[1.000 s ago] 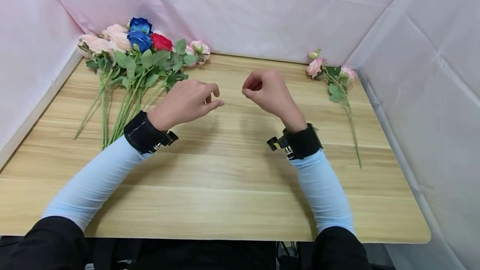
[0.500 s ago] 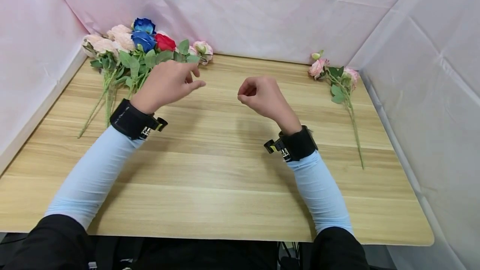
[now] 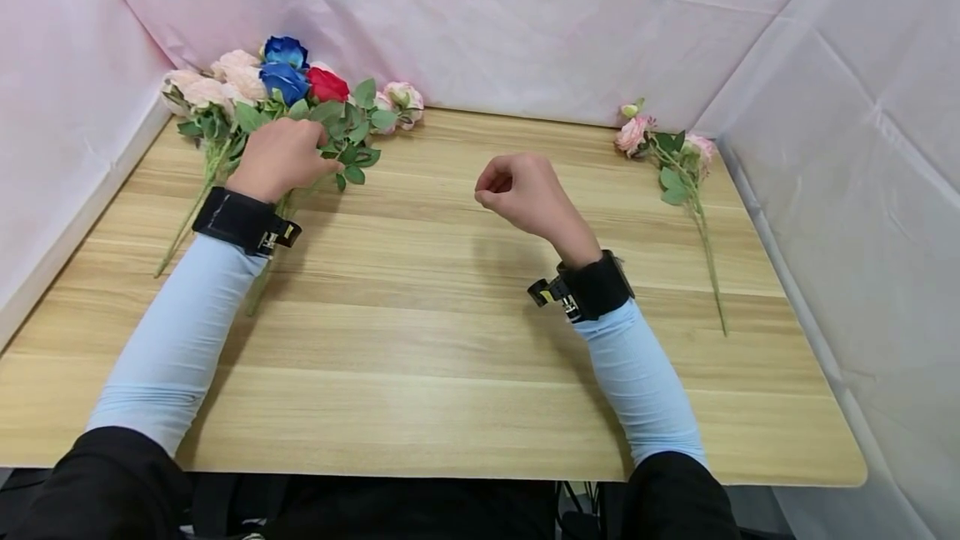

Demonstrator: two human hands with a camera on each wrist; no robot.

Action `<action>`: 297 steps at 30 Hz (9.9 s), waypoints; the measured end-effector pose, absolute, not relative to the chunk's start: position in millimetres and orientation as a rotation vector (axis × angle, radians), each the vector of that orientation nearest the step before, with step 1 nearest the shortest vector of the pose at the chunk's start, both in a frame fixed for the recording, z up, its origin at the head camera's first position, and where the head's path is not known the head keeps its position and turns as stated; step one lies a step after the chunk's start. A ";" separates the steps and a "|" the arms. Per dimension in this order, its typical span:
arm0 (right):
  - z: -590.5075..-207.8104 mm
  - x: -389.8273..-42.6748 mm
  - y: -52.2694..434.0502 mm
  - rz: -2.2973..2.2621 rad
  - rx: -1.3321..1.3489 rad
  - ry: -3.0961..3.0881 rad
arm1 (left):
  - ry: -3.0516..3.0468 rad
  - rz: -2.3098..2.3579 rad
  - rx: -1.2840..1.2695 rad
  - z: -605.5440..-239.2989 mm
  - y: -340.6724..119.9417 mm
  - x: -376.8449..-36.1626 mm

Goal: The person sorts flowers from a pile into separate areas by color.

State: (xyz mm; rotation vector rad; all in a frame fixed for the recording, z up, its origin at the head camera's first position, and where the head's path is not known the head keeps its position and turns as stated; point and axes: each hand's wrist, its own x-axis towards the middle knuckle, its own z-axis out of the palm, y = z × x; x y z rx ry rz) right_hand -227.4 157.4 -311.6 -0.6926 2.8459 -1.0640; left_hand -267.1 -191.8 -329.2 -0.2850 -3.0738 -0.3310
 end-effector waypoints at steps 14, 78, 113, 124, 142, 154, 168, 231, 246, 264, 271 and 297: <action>-315.7 -228.8 157.7 -1.070 -0.669 2.832 | -3.265 -0.404 -0.275 -344.9 -195.2 -276.6; -328.2 -223.0 127.6 -1.720 -0.496 2.257 | -2.850 -0.509 -0.774 -285.7 -91.5 -205.0; -324.2 -208.0 113.9 -2.282 -0.336 1.957 | -2.760 -0.853 -0.649 -297.1 -59.0 -184.7; -323.1 -210.4 114.5 -2.307 -0.299 1.920 | -2.776 -0.929 -0.687 -299.8 -60.6 -186.8; -333.1 -221.4 133.6 -2.176 -0.264 1.983 | -2.801 -0.822 -0.801 -305.6 -67.3 -202.8; -337.3 -227.2 173.6 -2.077 -0.179 2.096 | -2.875 -0.745 -0.763 -309.8 -70.4 -208.6; -336.2 -242.0 258.7 -2.063 0.008 2.146 | -2.884 -0.599 -0.680 -310.4 -83.8 -211.5; -344.7 -278.4 408.4 -1.095 0.490 2.776 | -2.969 -0.532 -0.666 -319.2 -84.7 -217.3; -327.5 -280.1 344.7 -0.636 0.269 3.231 | -2.977 -0.543 -0.659 -318.5 -84.9 -217.3; -326.9 -270.0 225.9 -1.232 -0.111 2.920 | -2.965 -0.518 -0.661 -317.8 -87.0 -218.9; -329.9 -268.1 183.0 -1.396 -0.192 2.821 | -2.968 -0.522 -0.650 -318.9 -84.9 -218.4; -329.8 -252.0 137.0 -1.477 -0.374 2.716 | -2.984 -0.617 -0.271 -320.3 -149.8 -257.2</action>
